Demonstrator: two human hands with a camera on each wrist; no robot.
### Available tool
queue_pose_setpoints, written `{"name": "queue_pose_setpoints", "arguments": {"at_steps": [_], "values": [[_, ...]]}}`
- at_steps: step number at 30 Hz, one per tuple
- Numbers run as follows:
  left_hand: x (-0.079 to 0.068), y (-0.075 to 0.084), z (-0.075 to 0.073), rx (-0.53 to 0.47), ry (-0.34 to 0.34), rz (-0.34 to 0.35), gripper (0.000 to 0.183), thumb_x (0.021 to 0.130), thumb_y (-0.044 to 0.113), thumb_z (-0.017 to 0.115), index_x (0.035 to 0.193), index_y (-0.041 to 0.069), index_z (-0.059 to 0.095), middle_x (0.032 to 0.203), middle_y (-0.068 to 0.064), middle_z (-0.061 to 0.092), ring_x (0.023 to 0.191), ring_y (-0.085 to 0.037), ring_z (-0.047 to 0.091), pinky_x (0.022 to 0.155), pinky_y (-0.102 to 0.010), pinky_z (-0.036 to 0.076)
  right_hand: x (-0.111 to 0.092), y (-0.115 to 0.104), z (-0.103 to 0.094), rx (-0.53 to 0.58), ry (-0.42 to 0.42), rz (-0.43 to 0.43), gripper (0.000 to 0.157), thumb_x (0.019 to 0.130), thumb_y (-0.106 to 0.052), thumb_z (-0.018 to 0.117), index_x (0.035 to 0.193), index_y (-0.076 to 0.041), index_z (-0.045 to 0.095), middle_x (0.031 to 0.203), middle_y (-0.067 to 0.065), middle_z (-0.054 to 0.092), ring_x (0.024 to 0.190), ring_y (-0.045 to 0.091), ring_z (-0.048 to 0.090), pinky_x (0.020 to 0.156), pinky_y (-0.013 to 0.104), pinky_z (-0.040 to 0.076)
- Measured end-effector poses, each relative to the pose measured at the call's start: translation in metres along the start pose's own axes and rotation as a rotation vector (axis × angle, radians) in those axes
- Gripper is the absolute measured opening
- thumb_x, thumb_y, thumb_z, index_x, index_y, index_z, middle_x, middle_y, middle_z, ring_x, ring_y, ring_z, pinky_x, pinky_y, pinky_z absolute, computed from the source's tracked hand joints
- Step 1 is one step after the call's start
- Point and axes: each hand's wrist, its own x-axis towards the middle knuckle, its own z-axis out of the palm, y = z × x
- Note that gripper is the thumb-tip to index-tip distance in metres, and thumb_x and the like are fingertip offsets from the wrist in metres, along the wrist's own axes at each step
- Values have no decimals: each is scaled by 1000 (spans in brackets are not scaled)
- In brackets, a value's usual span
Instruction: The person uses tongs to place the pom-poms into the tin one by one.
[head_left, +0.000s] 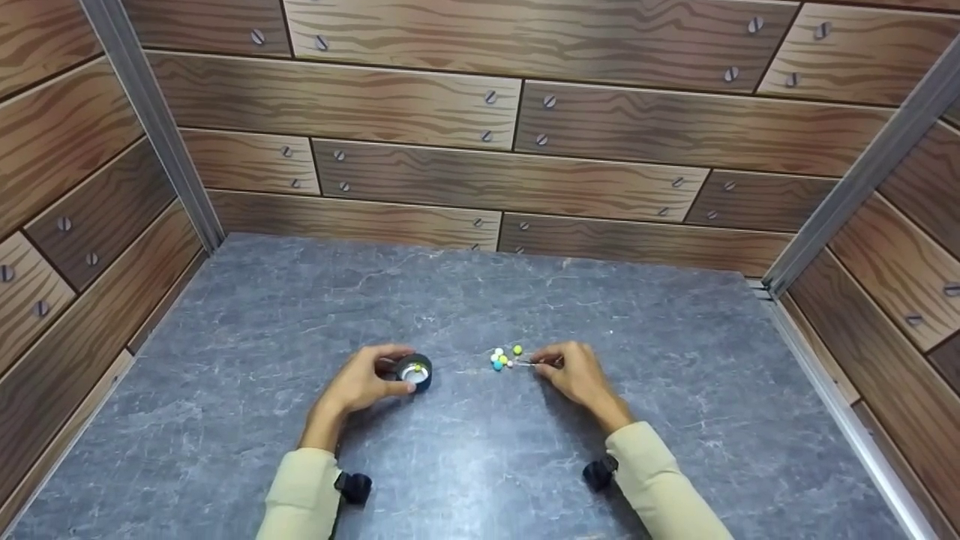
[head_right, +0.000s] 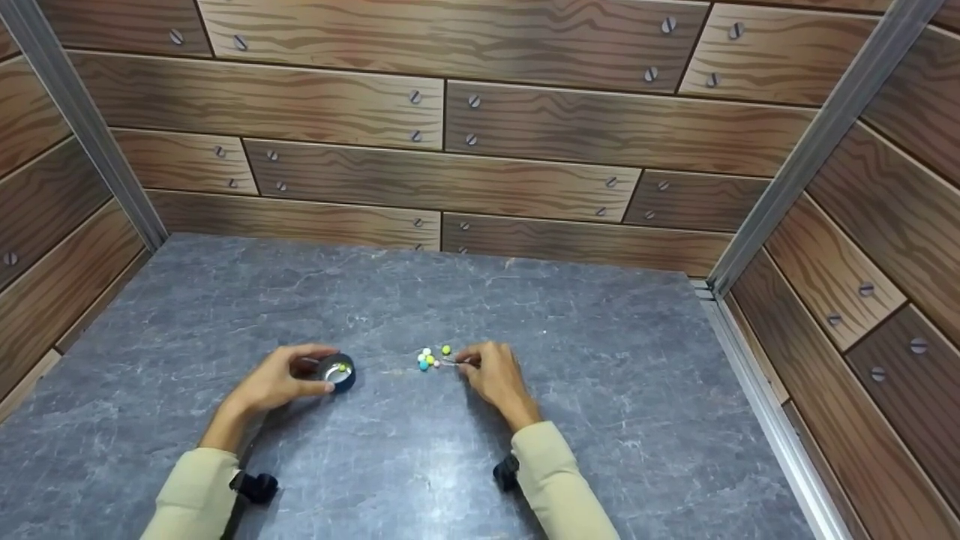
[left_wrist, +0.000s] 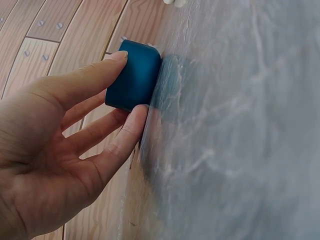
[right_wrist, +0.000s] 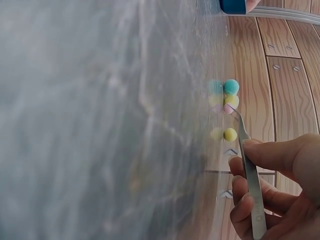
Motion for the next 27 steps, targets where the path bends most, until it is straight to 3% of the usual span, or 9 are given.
{"name": "queue_pose_setpoints", "arguments": {"at_steps": [27], "values": [[-1,3,0,0,9,-22,56,80,9,87,133,8,68,129,-19,70,117,-36,68,100,-51,54,-2,-11,-15,39,24,-13,14,86,-1,78,96,-8,83,87,10,79,65,8,55,58,20,44]]}}
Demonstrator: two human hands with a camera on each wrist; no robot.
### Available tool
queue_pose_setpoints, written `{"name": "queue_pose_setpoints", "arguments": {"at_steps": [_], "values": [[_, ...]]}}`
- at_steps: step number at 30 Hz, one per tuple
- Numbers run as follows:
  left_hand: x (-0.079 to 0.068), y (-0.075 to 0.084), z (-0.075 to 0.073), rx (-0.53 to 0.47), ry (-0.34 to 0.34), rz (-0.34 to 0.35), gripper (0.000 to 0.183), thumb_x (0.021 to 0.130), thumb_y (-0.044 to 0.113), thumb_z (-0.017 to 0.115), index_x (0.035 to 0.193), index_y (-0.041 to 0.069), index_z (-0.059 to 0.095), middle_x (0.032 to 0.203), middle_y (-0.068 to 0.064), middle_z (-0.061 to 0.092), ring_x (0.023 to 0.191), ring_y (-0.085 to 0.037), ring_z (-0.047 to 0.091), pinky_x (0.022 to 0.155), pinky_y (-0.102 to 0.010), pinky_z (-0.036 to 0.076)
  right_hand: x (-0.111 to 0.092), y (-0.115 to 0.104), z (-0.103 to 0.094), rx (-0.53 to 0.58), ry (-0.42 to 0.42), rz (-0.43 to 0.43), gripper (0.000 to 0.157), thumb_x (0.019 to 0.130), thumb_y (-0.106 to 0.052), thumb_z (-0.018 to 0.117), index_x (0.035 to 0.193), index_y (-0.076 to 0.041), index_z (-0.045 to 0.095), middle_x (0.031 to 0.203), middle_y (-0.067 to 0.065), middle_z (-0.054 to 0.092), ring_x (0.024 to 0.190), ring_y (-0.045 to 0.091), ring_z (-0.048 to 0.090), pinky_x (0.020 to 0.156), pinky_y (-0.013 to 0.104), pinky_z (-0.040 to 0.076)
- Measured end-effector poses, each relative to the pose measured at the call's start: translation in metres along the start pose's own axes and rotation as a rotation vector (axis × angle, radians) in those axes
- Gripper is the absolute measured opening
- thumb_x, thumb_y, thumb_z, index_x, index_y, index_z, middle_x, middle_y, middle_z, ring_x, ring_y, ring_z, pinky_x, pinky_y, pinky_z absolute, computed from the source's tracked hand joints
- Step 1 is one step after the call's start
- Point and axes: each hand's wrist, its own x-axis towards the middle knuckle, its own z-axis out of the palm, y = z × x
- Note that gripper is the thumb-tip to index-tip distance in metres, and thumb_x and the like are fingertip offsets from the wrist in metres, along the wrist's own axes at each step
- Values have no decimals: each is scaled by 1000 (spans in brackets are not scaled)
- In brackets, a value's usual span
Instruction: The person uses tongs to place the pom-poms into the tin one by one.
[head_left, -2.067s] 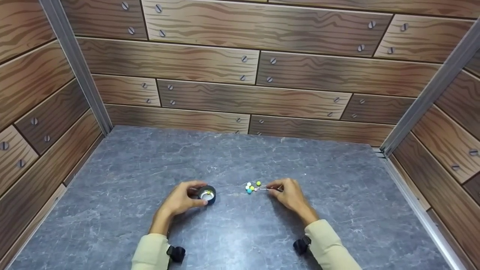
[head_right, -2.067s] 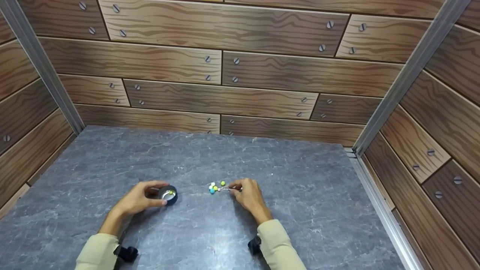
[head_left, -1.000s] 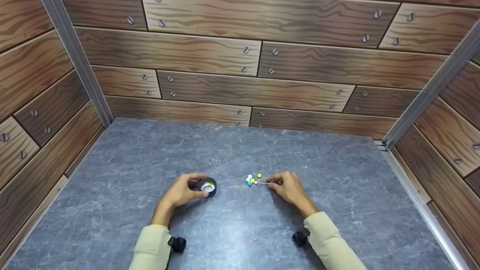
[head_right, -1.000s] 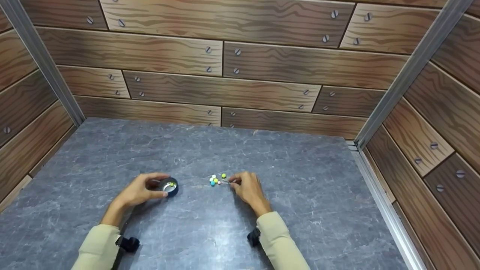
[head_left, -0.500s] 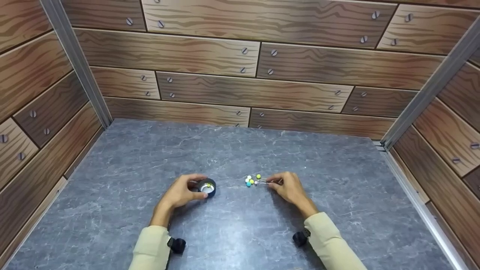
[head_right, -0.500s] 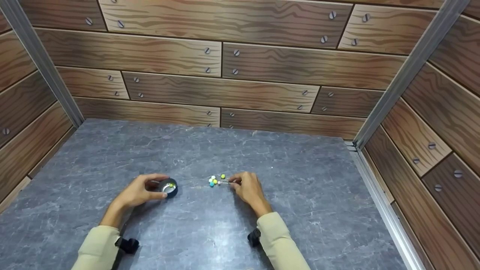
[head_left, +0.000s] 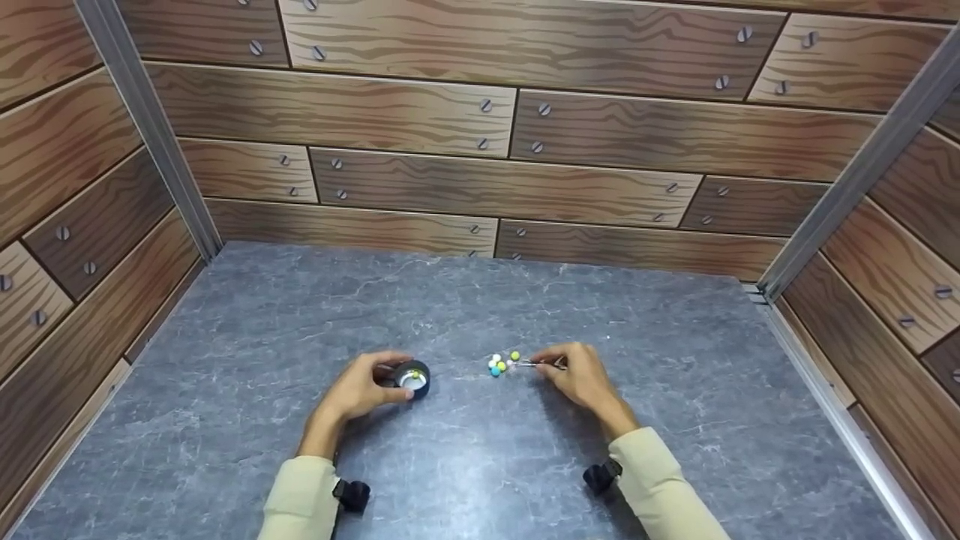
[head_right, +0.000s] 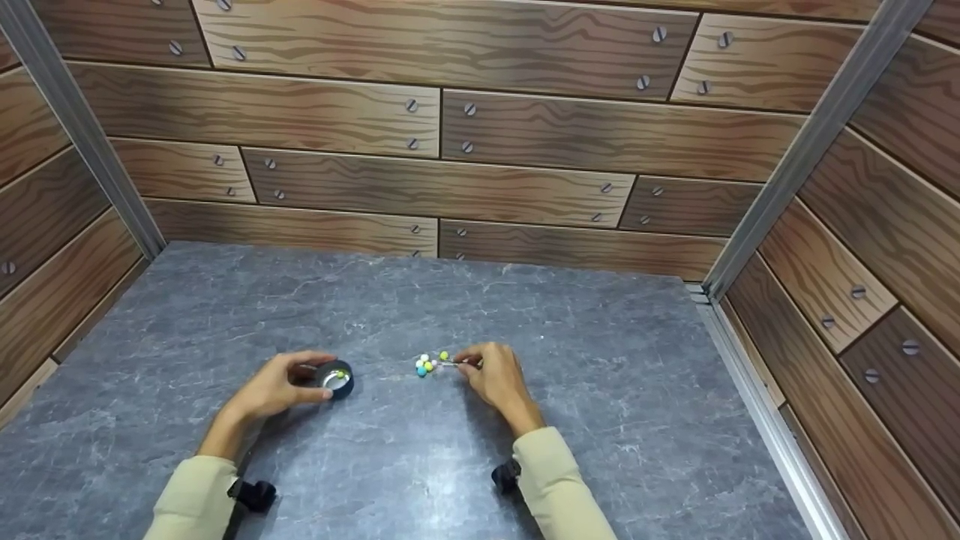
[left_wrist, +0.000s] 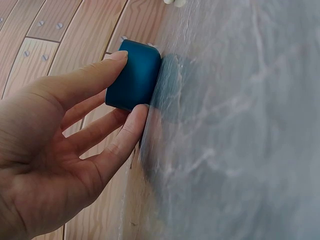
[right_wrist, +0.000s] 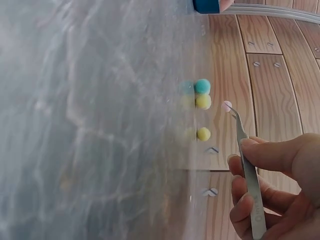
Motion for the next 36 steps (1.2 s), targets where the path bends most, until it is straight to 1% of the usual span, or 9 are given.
{"name": "queue_pose_setpoints", "arguments": {"at_steps": [4,8,18,21,25,28,32,36], "values": [[0,-1,-1,9,-6,11,56,81,10,87,133,6,68,129,-20,69,117,-38,68,100,-51,55,2,-3,2,-7,13,-44,12,86,-1,79,95,-8,83,88,10,80,68,9,59,62,20,47],[0,-2,-1,6,-7,10,55,82,10,87,133,7,68,128,-20,70,118,-37,68,99,-51,55,3,-8,4,-2,5,-83,12,86,-1,79,94,-8,83,90,10,81,69,11,60,62,19,46],[1,-1,0,6,5,6,56,81,10,87,133,8,68,128,-18,71,117,-36,68,100,-51,54,5,-20,10,24,-1,-89,10,86,-2,80,94,-7,83,90,9,81,69,12,60,61,19,45],[0,-2,0,7,6,8,56,81,10,87,133,7,68,127,-18,71,117,-36,68,100,-52,54,5,-22,13,30,-5,-104,10,87,-3,79,94,-7,83,91,9,81,71,14,64,62,18,47],[-2,-3,-1,16,-1,16,56,81,11,87,133,5,67,126,-19,71,116,-37,68,100,-52,54,4,-25,15,31,-15,-115,10,87,-2,79,95,-7,83,94,10,81,73,13,66,63,19,50],[-2,-3,-1,15,-3,26,57,81,11,87,133,4,67,126,-20,71,115,-37,68,100,-52,54,5,-27,17,37,-27,-108,12,86,-2,79,96,-8,83,96,11,81,71,10,63,62,18,50],[0,-3,-1,7,-3,38,57,81,10,87,133,4,67,126,-21,71,115,-38,69,101,-54,54,6,-31,19,38,-35,-106,12,86,-3,80,95,-8,83,96,9,81,68,7,56,60,18,46],[2,-3,-1,7,-6,41,55,81,10,87,133,4,67,127,-20,70,116,-39,68,101,-54,54,8,-33,21,31,-27,-135,9,85,-3,80,92,-9,83,92,7,81,67,6,54,60,18,44]]}}
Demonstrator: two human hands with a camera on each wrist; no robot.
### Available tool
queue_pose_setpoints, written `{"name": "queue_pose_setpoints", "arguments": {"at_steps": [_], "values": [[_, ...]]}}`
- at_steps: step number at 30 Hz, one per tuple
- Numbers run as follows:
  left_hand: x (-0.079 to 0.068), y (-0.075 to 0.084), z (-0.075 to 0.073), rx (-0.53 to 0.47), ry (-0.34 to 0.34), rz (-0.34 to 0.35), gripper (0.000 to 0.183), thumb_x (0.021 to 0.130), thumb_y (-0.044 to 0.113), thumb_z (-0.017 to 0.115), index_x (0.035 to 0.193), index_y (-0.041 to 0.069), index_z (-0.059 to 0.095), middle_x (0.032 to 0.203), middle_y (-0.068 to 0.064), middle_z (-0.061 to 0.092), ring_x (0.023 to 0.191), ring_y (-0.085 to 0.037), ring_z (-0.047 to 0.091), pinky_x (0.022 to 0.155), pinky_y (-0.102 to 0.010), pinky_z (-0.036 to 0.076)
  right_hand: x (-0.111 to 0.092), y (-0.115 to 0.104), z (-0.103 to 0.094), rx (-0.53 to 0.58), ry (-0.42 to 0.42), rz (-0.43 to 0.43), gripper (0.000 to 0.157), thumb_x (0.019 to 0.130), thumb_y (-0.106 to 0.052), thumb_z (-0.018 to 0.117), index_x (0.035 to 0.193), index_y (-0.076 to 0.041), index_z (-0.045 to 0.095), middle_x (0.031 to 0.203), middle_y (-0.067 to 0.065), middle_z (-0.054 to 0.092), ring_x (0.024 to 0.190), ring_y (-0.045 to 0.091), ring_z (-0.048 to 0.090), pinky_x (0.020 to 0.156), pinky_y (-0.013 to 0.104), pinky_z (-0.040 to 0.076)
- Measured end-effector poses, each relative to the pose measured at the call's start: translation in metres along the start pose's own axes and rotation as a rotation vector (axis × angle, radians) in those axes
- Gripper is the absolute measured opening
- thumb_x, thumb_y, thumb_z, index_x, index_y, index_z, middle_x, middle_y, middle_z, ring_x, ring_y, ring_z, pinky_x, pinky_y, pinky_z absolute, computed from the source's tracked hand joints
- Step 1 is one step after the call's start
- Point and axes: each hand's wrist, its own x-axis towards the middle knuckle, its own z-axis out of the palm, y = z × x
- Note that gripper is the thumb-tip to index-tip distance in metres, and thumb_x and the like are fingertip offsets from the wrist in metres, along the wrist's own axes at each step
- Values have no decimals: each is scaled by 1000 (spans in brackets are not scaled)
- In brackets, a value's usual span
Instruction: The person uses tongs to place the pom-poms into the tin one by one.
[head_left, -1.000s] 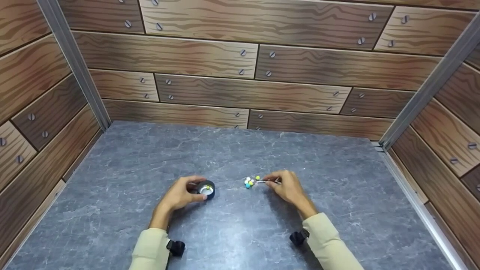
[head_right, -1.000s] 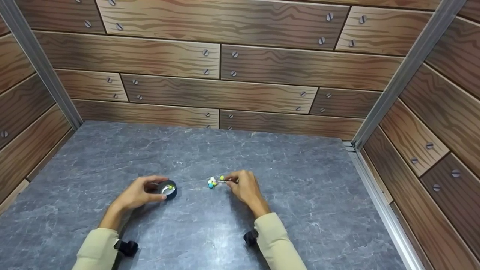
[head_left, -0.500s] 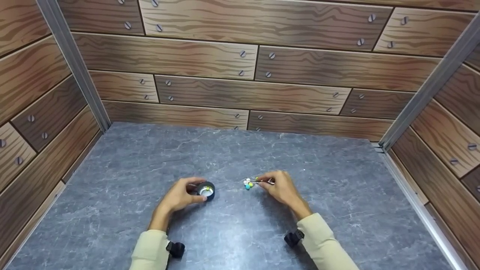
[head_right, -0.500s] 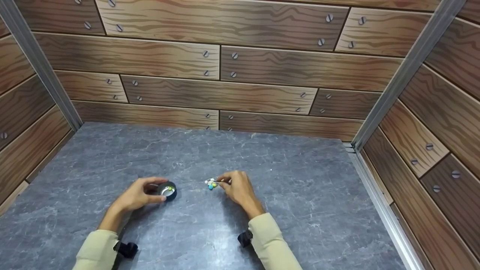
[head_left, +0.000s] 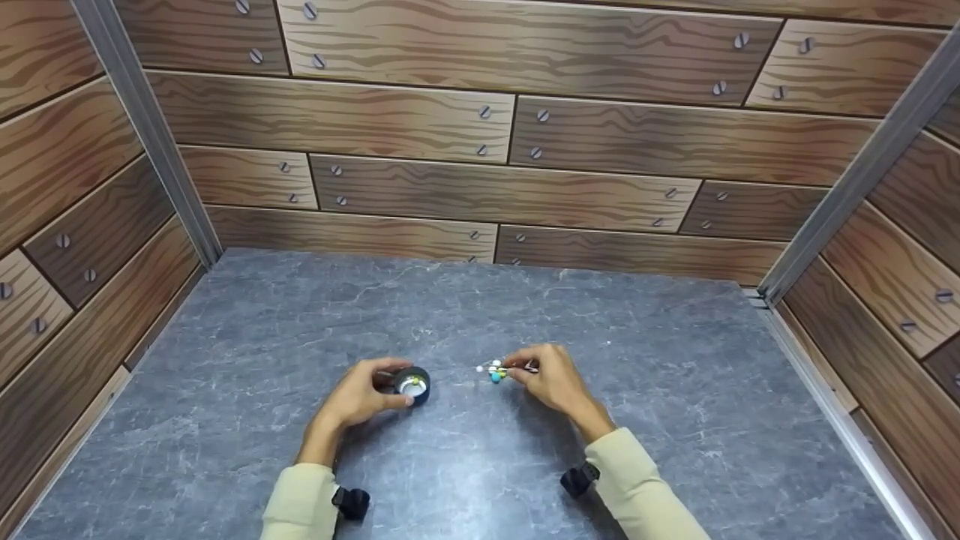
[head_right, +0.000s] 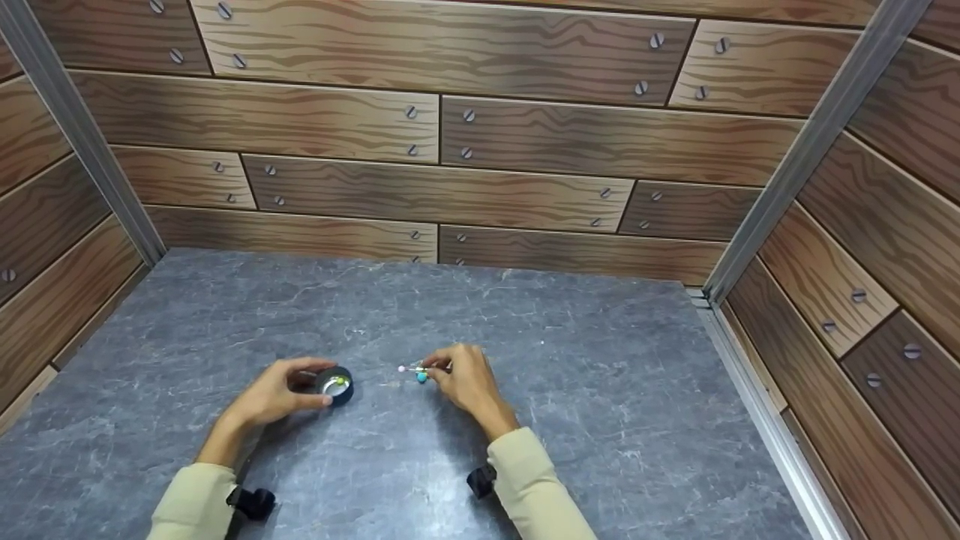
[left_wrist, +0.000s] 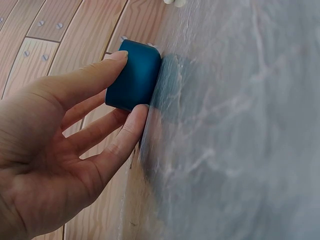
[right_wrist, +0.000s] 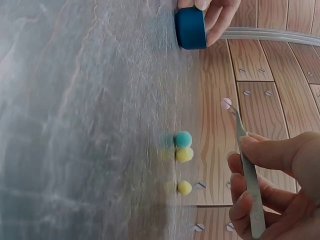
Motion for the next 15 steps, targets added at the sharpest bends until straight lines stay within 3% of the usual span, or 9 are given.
{"name": "queue_pose_setpoints", "arguments": {"at_steps": [8,15], "values": [[0,0,0,3,-2,0,54,82,11,87,132,6,68,128,-19,70,116,-38,68,101,-54,53,6,-8,6,19,-23,-31,7,86,-5,80,93,-7,83,90,8,81,66,8,57,57,16,44],[0,0,1,3,4,4,54,81,11,87,131,5,69,126,-18,71,115,-37,69,102,-54,53,9,-16,12,-5,-27,-63,9,87,-4,79,93,-9,83,86,7,80,71,11,65,63,21,52]]}}
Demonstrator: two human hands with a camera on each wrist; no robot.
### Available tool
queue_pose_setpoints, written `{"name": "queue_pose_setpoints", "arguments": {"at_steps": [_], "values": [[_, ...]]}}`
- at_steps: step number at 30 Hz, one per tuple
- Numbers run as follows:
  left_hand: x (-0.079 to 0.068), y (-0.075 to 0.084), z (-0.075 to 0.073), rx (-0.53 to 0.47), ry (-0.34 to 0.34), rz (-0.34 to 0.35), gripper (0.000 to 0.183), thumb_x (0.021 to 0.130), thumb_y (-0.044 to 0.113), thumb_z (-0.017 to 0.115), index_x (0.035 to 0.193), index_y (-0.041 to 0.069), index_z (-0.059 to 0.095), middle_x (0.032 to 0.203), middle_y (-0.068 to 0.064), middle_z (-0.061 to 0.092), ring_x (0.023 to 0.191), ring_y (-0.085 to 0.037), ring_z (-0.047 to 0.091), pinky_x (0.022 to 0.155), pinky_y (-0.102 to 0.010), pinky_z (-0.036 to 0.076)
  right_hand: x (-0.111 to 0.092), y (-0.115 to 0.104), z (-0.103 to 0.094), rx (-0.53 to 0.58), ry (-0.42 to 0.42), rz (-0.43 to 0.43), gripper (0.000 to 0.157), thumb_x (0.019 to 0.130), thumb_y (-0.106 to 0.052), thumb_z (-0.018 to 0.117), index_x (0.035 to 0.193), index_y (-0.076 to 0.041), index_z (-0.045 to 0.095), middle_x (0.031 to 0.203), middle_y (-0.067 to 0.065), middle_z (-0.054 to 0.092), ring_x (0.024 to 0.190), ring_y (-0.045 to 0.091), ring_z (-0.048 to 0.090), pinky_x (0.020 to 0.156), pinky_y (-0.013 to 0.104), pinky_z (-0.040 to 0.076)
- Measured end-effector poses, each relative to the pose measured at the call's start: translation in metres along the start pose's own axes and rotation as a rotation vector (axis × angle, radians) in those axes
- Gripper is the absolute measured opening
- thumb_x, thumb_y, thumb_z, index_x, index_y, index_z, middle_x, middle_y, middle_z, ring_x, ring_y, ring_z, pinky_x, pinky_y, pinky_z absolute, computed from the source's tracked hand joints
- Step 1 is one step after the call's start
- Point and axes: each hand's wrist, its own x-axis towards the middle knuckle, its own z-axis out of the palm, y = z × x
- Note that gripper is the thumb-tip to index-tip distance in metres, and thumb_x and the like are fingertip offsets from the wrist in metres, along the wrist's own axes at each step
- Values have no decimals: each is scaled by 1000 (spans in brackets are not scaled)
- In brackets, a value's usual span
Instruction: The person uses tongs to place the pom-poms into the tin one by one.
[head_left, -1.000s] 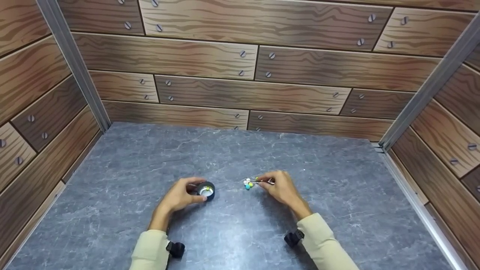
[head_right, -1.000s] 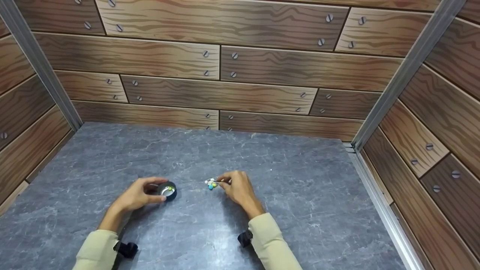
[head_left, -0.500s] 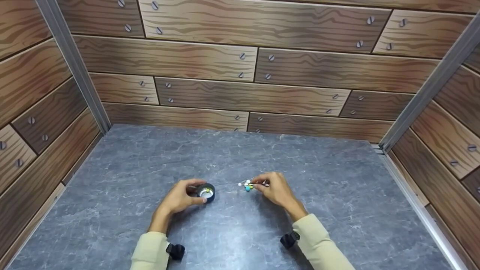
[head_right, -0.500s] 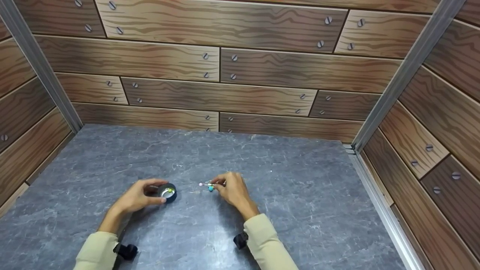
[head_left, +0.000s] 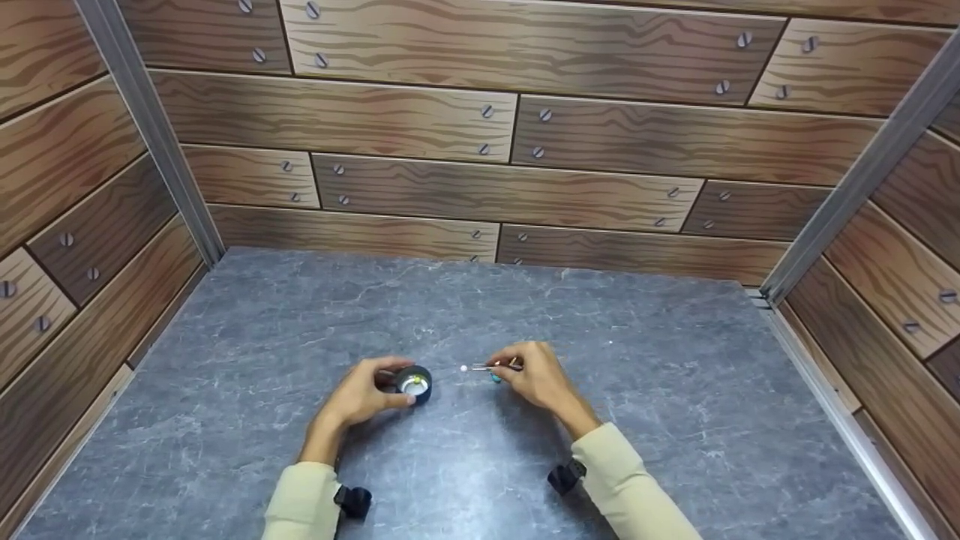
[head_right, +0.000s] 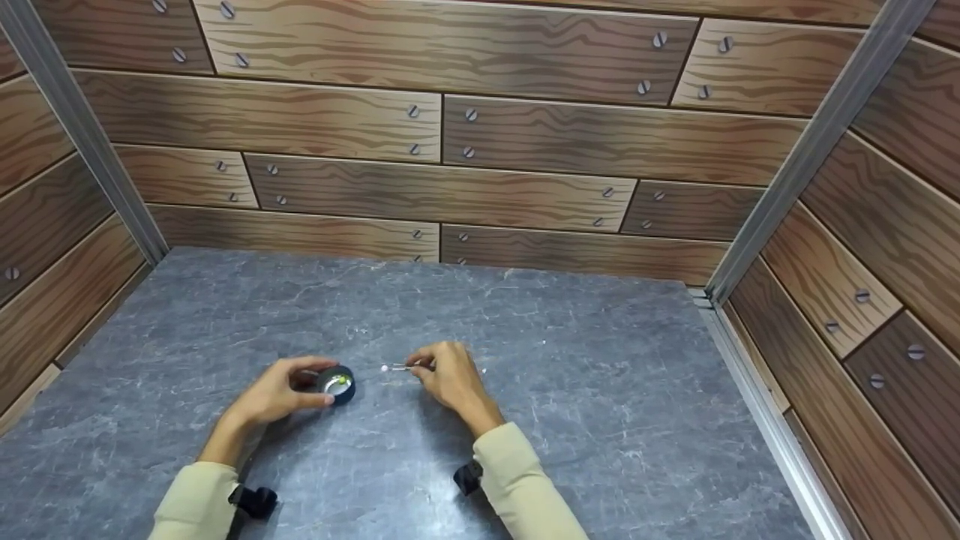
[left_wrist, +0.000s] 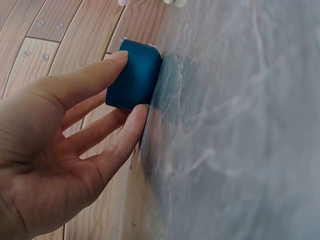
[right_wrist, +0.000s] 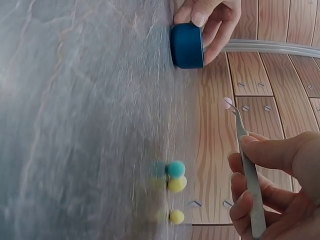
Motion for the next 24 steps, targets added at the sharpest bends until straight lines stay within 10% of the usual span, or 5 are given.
{"name": "queue_pose_setpoints", "arguments": {"at_steps": [24], "values": [[0,2,0,-17,-6,-31,54,82,10,87,132,6,68,127,-19,71,115,-36,69,98,-49,56,14,-23,40,20,-65,-76,12,87,-2,78,96,-8,83,89,7,80,74,12,67,67,20,52]]}}
